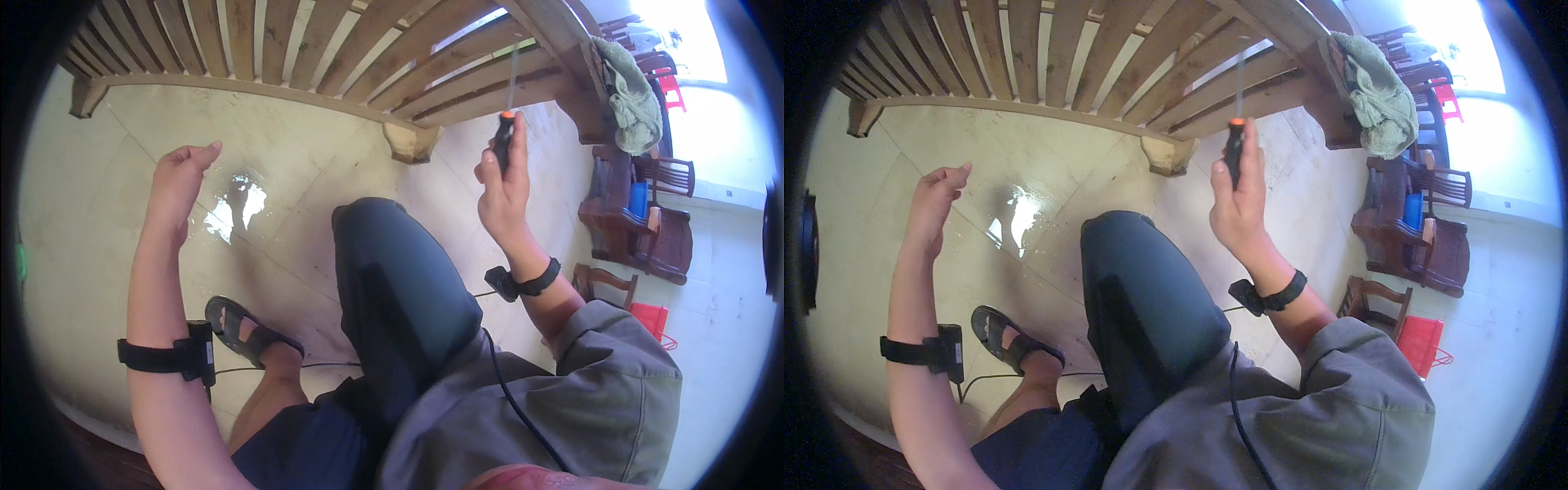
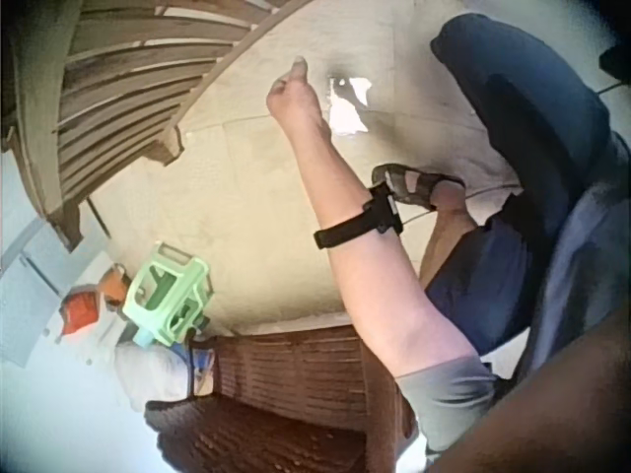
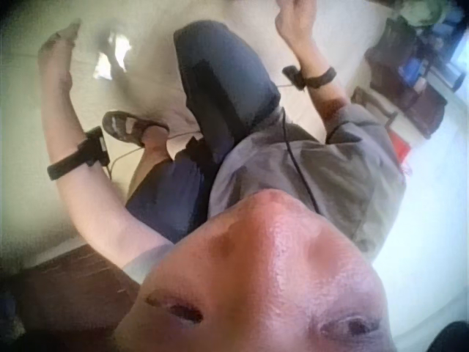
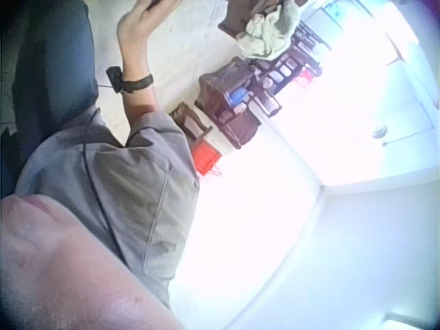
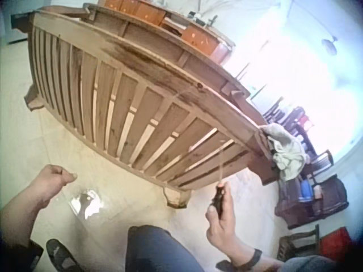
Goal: The person cleans a wooden bench with a cloth and then uses a screwdriver to tighten screws on the slats and the side of the bench.
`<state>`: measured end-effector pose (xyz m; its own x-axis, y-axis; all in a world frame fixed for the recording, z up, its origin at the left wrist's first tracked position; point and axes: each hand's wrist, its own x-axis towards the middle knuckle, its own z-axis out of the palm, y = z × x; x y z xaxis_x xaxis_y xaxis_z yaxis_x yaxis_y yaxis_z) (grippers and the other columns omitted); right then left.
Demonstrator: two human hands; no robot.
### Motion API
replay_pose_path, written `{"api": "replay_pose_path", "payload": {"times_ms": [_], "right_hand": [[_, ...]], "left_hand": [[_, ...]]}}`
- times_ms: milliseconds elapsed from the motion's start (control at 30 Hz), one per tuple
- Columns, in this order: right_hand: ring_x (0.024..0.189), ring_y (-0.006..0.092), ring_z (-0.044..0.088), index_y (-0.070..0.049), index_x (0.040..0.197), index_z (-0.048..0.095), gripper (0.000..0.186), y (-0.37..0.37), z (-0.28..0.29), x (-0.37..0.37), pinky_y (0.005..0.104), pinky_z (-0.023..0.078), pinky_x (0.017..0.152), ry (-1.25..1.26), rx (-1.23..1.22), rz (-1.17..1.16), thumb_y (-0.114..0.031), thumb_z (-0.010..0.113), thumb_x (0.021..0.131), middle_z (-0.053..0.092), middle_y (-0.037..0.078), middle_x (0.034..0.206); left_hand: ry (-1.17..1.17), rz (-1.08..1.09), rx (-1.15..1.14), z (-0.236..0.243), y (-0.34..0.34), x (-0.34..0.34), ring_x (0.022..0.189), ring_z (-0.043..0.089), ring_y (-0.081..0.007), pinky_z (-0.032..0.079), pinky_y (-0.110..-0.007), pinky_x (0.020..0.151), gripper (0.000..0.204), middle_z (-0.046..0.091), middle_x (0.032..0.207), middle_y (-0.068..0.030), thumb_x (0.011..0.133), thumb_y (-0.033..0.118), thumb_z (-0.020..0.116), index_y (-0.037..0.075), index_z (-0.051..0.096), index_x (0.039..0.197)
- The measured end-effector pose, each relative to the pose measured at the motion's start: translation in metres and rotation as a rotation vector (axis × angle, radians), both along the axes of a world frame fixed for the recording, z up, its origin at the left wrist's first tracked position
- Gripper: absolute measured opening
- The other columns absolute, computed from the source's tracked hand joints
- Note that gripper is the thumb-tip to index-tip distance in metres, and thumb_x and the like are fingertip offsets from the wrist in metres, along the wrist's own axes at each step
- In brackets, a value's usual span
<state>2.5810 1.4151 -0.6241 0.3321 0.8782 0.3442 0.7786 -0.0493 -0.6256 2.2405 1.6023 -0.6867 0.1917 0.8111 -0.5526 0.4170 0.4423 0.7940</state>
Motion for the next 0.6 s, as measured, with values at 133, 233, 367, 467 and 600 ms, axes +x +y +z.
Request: {"api": "replay_pose_path", "payload": {"times_ms": [133, 233, 367, 467, 600], "right_hand": [[0.066, 0.0098, 0.047, -0.004, 0.146, 0.011, 0.062, -0.005, -0.004, 0.008, 0.0240, 0.046, 0.055, 0.337, 0.071, -0.101, -0.003, 0.043, 0.092, 0.046, 0.005, 0.091], [0.065, 0.0102, 0.048, -0.007, 0.146, 0.005, 0.066, -0.017, -0.004, 0.014, 0.0261, 0.048, 0.053, 0.311, 0.123, -0.130, -0.003, 0.043, 0.092, 0.045, 0.005, 0.089], [0.065, 0.0101, 0.048, -0.007, 0.145, 0.007, 0.064, -0.018, 0.005, 0.014, 0.0263, 0.046, 0.051, 0.327, 0.192, -0.209, -0.004, 0.044, 0.093, 0.044, 0.005, 0.092], [0.063, 0.0096, 0.046, -0.007, 0.143, 0.013, 0.060, -0.013, 0.004, 0.024, 0.0253, 0.043, 0.048, 0.461, 0.235, -0.247, -0.004, 0.045, 0.093, 0.043, 0.004, 0.091], [0.056, 0.0075, 0.041, -0.010, 0.140, 0.019, 0.055, -0.023, -0.001, 0.012, 0.0226, 0.037, 0.045, 0.730, -0.028, -0.299, -0.004, 0.045, 0.093, 0.042, 0.003, 0.080]], "left_hand": [[-0.010, -0.008, 0.026, -0.009, 0.004, -0.003, 0.083, 0.044, -0.0145, 0.034, -0.029, 0.082, 0.035, 0.053, 0.079, 0.0004, 0.078, 0.044, 0.066, 0.011, 0.055, 0.076], [0.062, 0.027, -0.021, -0.005, 0.007, -0.005, 0.083, 0.044, -0.0141, 0.033, -0.027, 0.079, 0.035, 0.053, 0.081, 0.0001, 0.079, 0.045, 0.065, 0.012, 0.055, 0.077], [0.069, -0.012, -0.047, -0.020, 0.010, -0.006, 0.085, 0.046, -0.0149, 0.033, -0.029, 0.078, 0.036, 0.055, 0.086, -0.0008, 0.079, 0.047, 0.063, 0.012, 0.056, 0.081], [0.045, -0.055, -0.082, -0.027, 0.013, -0.005, 0.090, 0.047, -0.0172, 0.034, -0.032, 0.081, 0.041, 0.056, 0.093, -0.0036, 0.079, 0.050, 0.061, 0.010, 0.056, 0.087], [0.072, -0.041, -0.103, -0.033, 0.014, 0.002, 0.099, 0.048, -0.0217, 0.033, -0.038, 0.091, 0.049, 0.055, 0.102, -0.0083, 0.079, 0.052, 0.061, 0.007, 0.056, 0.097]]}}
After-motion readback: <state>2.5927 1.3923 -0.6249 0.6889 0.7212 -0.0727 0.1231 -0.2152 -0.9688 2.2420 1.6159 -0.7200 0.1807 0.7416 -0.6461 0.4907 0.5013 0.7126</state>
